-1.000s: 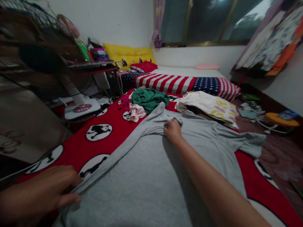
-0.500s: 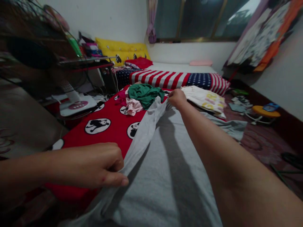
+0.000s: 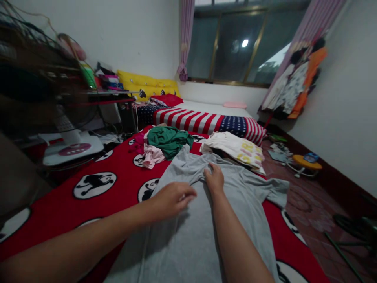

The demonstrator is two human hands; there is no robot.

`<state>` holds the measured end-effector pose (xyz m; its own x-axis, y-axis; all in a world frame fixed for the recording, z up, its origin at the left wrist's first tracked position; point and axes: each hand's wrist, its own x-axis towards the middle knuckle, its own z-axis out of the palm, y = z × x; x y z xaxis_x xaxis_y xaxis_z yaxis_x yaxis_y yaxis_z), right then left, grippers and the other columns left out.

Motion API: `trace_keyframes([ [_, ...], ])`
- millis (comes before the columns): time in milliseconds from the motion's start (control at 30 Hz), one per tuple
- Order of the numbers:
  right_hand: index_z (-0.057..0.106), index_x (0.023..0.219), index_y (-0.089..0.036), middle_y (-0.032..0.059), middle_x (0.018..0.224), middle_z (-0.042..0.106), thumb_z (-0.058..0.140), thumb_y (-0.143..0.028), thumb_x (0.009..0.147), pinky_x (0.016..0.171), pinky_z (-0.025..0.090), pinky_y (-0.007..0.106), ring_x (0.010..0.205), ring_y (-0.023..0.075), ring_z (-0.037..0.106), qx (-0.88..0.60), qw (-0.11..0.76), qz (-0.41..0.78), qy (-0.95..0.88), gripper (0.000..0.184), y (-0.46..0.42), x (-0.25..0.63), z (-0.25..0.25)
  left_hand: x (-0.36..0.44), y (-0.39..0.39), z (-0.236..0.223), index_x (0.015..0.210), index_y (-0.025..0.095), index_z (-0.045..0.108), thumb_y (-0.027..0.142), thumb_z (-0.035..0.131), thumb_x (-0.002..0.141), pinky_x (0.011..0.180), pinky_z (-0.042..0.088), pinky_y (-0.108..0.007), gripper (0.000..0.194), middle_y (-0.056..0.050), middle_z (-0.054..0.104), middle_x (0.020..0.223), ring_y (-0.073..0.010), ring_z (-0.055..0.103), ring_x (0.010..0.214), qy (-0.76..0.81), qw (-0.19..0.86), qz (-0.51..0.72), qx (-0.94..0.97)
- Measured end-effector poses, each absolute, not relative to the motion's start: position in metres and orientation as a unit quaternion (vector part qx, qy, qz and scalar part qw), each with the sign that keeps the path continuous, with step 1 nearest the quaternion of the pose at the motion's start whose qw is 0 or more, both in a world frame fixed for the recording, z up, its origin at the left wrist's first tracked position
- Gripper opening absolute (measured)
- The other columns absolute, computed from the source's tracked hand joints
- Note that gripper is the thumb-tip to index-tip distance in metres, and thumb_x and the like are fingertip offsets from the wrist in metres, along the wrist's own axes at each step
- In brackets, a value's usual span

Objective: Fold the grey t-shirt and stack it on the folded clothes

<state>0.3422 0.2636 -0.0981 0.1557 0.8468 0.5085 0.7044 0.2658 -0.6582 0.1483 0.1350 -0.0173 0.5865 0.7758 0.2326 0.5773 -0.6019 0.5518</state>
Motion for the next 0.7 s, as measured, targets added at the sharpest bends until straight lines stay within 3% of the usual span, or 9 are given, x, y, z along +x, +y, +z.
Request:
trace_keyframes([
  [67,0.066,0.11,-0.012,0.0144,0.112,0.066,0.054,-0.033,0.071,0.098,0.043,0.043,0.108,0.0274,0.059,-0.583,0.492,0.095,-0.64,0.046,0.265,0.344,-0.099,0.142,0.171,-0.04,0.13,0.014,0.052,0.013,0.044,0.086,0.105,0.038,-0.035,0.045,-0.015,0.053,0.135,-0.0231,0.049,0.125,0.462,0.141,0.322,0.814],
  [100,0.066,0.11,-0.012,0.0145,0.112,0.066,0.054,-0.032,0.069,0.098,0.043,0.043,0.107,0.0275,0.06,-0.578,0.503,0.1,-0.635,0.047,0.264,0.344,-0.098,0.138,0.186,-0.052,0.137,0.013,0.044,0.014,0.043,0.087,0.11,0.033,-0.036,0.05,-0.016,0.045,0.143,-0.0231,0.041,0.133,0.485,0.128,0.331,0.799],
  [200,0.066,0.106,-0.014,0.0126,0.108,0.067,0.05,-0.026,0.065,0.096,0.044,0.041,0.102,0.0256,0.061,-0.569,0.555,0.073,-0.602,0.046,0.256,0.343,-0.092,0.127,0.21,-0.079,0.146,0.007,0.028,0.021,0.046,0.09,0.116,0.024,-0.042,0.06,-0.021,0.027,0.153,-0.0268,0.022,0.143,0.538,0.117,0.288,0.784],
  [267,0.067,0.102,-0.014,0.0109,0.103,0.068,0.046,-0.022,0.064,0.093,0.045,0.038,0.099,0.0238,0.061,-0.566,0.591,0.026,-0.574,0.044,0.248,0.343,-0.085,0.125,0.212,-0.086,0.148,0.009,0.025,0.027,0.049,0.09,0.116,0.021,-0.045,0.065,-0.02,0.021,0.155,-0.0278,0.016,0.145,0.54,0.094,0.258,0.796],
  [333,0.068,0.099,-0.016,0.0084,0.096,0.068,0.046,-0.019,0.064,0.086,0.046,0.036,0.091,0.0233,0.062,-0.606,0.576,-0.009,-0.548,0.041,0.24,0.345,-0.079,0.125,0.209,-0.088,0.149,0.014,0.023,0.032,0.05,0.091,0.116,0.021,-0.047,0.067,-0.017,0.019,0.156,-0.0278,0.014,0.145,0.535,0.062,0.232,0.81],
  [433,0.071,0.096,-0.023,0.0062,0.087,0.067,0.05,-0.022,0.068,0.071,0.046,0.037,0.077,0.0248,0.061,-0.718,0.432,-0.008,-0.546,0.035,0.233,0.352,-0.073,0.129,0.206,-0.087,0.148,0.016,0.029,0.038,0.048,0.093,0.116,0.02,-0.049,0.063,-0.017,0.024,0.155,-0.0296,0.016,0.144,0.543,0.034,0.179,0.82],
  [500,0.073,0.093,-0.025,0.0081,0.094,0.064,0.053,-0.024,0.07,0.069,0.044,0.038,0.08,0.0264,0.06,-0.74,0.361,-0.037,-0.566,0.031,0.23,0.356,-0.069,0.131,0.205,-0.088,0.146,0.017,0.035,0.04,0.044,0.094,0.116,0.02,-0.049,0.057,-0.016,0.027,0.154,-0.0309,0.018,0.144,0.548,0.017,0.156,0.822],
  [600,0.072,0.093,-0.021,0.0103,0.106,0.061,0.051,-0.021,0.072,0.081,0.044,0.04,0.097,0.0278,0.057,-0.671,0.415,-0.119,-0.602,0.029,0.231,0.354,-0.06,0.132,0.205,-0.091,0.144,0.019,0.039,0.043,0.041,0.095,0.115,0.02,-0.05,0.055,-0.015,0.028,0.154,-0.0315,0.019,0.143,0.548,-0.004,0.157,0.821],
  [700,0.069,0.091,-0.018,0.0085,0.099,0.063,0.048,-0.019,0.074,0.081,0.047,0.036,0.089,0.022,0.06,-0.574,0.496,-0.057,-0.65,0.027,0.24,0.339,-0.049,0.133,0.205,-0.093,0.145,0.019,0.038,0.045,0.04,0.094,0.116,0.02,-0.049,0.057,-0.014,0.028,0.154,-0.0313,0.018,0.144,0.547,-0.009,0.17,0.82],
])
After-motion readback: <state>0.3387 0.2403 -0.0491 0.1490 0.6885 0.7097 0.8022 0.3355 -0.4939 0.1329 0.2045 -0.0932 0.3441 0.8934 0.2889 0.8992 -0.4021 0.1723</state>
